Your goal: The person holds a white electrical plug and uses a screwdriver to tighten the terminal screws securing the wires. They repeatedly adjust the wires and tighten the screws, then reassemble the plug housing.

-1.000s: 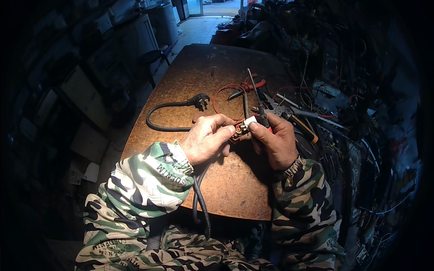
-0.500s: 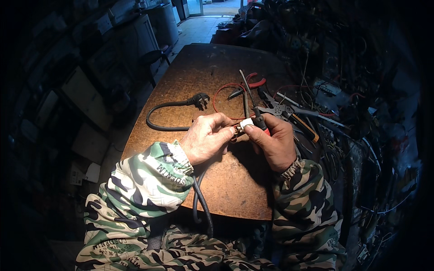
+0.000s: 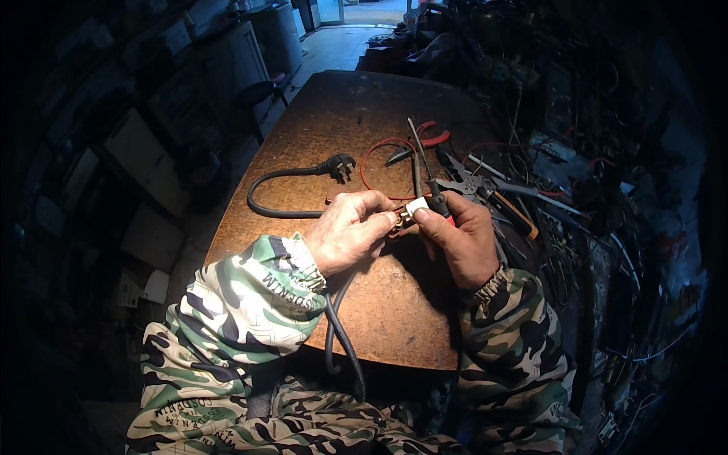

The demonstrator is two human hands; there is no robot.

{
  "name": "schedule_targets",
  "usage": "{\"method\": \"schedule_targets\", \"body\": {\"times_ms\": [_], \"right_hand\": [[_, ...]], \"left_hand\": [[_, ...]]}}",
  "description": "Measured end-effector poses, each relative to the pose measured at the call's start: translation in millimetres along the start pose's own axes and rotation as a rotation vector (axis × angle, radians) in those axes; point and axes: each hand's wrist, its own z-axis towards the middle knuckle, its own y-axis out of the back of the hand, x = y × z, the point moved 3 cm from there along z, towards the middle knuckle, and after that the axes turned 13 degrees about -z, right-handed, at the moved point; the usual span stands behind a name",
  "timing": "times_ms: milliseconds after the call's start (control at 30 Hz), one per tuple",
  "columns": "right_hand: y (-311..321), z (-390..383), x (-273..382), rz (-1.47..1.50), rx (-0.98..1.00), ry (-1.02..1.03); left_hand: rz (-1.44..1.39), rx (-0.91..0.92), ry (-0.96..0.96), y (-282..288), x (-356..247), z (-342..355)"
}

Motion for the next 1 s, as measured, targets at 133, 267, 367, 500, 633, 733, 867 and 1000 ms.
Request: {"method": "schedule_targets", "body": {"times_ms": [133,267,367,500,633,733,867,1000], "right_hand": [[2.0,1.1,-2.8,0.082,0.008,-0.065],[2.4,2.9,-5.1,0.128,0.011,-0.097],[2.6,3.6,-8.1,0.161,0.022,-0.103],[6.0,3.4,-10.7,0.196,0.072,-0.122],[1.1,4.3,-7.8,0.218,0.058,-0.115],[3.1,4.6,-11.7,0.177,0.07,-0.128],[4.0,4.6,-13.5,0.131,0.072,-0.126],[3.6,4.3,-11.2,0.096,0.078,-0.095]], "left_hand": [[-0.031,0.019,0.037,-0.8,1.9,1.1],[0.008,0.034,0.009,-2.7,-2.6,-1.7],[0.015,0.047,-0.011,-5.9,-7.7,-4.2],[0.088,0.009,-0.043,-6.5,-12.6,-5.3],[0.354,-0.094,-0.376,-4.7,-4.4,-4.9],[0.467,-0.172,-0.509,-9.0,-9.6,-8.4],[0.493,-0.149,-0.542,-9.9,-9.9,-9.2],[0.434,-0.145,-0.447,-10.5,-13.5,-11.2]]}}
